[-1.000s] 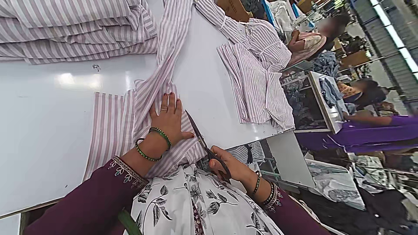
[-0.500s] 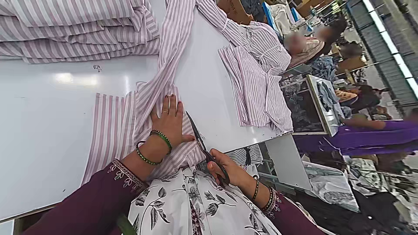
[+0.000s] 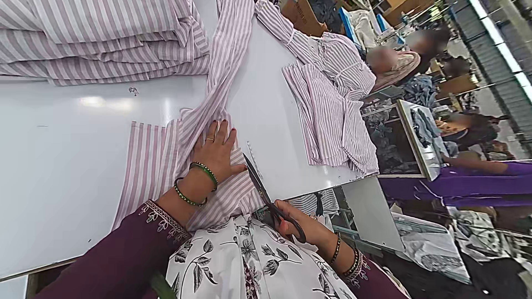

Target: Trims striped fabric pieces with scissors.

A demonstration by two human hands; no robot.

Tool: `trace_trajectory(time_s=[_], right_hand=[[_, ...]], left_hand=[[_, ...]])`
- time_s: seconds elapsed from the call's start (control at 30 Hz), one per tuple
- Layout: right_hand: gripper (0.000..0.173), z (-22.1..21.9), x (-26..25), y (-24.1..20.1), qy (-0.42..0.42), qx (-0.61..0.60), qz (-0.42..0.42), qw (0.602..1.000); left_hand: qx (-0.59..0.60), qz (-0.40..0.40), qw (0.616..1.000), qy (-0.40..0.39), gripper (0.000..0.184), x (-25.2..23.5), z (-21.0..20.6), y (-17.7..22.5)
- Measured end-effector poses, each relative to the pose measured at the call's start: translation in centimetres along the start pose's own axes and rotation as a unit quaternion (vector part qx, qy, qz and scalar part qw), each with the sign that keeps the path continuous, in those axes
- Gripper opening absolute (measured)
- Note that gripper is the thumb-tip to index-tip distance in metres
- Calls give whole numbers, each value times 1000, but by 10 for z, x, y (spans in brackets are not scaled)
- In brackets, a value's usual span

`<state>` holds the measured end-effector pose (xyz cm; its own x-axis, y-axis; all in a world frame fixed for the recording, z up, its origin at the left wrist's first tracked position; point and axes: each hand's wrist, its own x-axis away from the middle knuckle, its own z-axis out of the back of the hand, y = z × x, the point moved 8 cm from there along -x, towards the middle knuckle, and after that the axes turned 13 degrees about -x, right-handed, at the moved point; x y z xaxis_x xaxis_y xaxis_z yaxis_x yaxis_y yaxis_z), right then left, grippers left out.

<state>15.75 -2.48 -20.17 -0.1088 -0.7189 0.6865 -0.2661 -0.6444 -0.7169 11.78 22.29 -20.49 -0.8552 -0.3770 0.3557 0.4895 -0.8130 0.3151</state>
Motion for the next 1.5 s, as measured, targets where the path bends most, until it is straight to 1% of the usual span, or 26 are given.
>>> trace_trajectory(time_s=[0.17, 0.3, 0.37, 0.47, 0.53, 0.63, 0.67, 0.73, 0.77, 0.8, 0.83, 0.93, 0.97, 1.0, 1.07, 1.1, 1.13, 1.17, 1.2, 1.23, 1.27, 1.3, 1.33, 1.37, 1.43, 1.5], right_hand=[[80, -2, -4, -2, 33, 12, 20, 999], [69, -5, -2, -6, 78, 32, 46, 995], [71, -5, -2, -4, 83, 45, 44, 995], [83, -4, -2, -2, 68, 64, 21, 995], [83, -3, -2, -2, 68, 55, 12, 996], [70, 0, 0, -2, 94, 19, 7, 995], [66, 4, 1, -4, 110, 27, 1, 994], [55, 21, 3, -17, 167, 104, 0, 980], [53, 33, 4, -28, 208, 164, -3, 964], [56, 45, 5, -42, 250, 233, -9, 940], [61, 59, 4, -54, 287, 296, -12, 911], [61, 99, -4, -75, 331, 414, -29, 847], [60, 108, -6, -81, 335, 435, -15, 836], [57, 110, -8, -88, 336, 446, 25, 829], [52, 87, -15, -103, 306, 382, 198, 849], [54, 62, -22, -108, 253, 311, 272, 875], [54, 31, -29, -106, 176, 241, 312, 902], [46, -1, -34, -99, 87, 212, 321, 919], [34, -24, -35, -86, 10, 243, 295, 924], [27, -35, -33, -74, -55, 318, 245, 914], [25, -28, -26, -65, -73, 396, 188, 896], [26, -3, -13, -65, -35, 451, 133, 882], [26, 34, 5, -73, 38, 487, 100, 867], [26, 73, 31, -90, 130, 510, 103, 844], [22, 131, 97, -132, 301, 506, 176, 789], [21, 156, 152, -168, 406, 462, 243, 750]], left_hand=[[-2, 12, 1000, -12, 109, -3, -1, -1], [-2, 17, 1000, -15, 110, -3, 0, -1], [-7, 17, 1000, -14, 110, -3, 0, -1], [-7, 20, 1000, -16, 110, -4, 0, -1], [-3, 20, 1000, -14, 110, -3, 0, -1], [-6, 21, 1000, -17, 111, -3, 0, -1], [-8, 22, 1000, -18, 111, -4, 0, -1], [-6, 17, 1000, -11, 110, -6, 2, -1], [2, 10, 1000, 4, 106, -7, 4, -1], [11, -4, 1000, 25, 98, -8, 7, -1], [19, -23, 998, 48, 86, -10, 9, -1], [17, -102, 990, 91, 30, -12, 12, 4], [12, -135, 986, 95, 23, -12, 11, 9], [14, -173, 979, 106, 21, -11, 13, 15], [43, -246, 956, 154, 21, -3, 28, 31], [49, -267, 942, 197, 21, 6, 47, 39], [42, -278, 928, 244, 21, 19, 71, 48], [27, -286, 910, 298, 22, 36, 97, 55], [4, -294, 890, 349, 23, 56, 122, 58], [-32, -296, 873, 386, 25, 80, 147, 55], [-74, -291, 858, 417, 26, 105, 168, 45], [-116, -280, 855, 420, 30, 131, 184, 32], [-161, -262, 858, 413, 35, 159, 193, 16], [-197, -236, 864, 398, 39, 186, 198, 3], [-210, -179, 891, 361, 42, 244, 199, -9], [-175, -147, 915, 333, 34, 296, 198, -8]])
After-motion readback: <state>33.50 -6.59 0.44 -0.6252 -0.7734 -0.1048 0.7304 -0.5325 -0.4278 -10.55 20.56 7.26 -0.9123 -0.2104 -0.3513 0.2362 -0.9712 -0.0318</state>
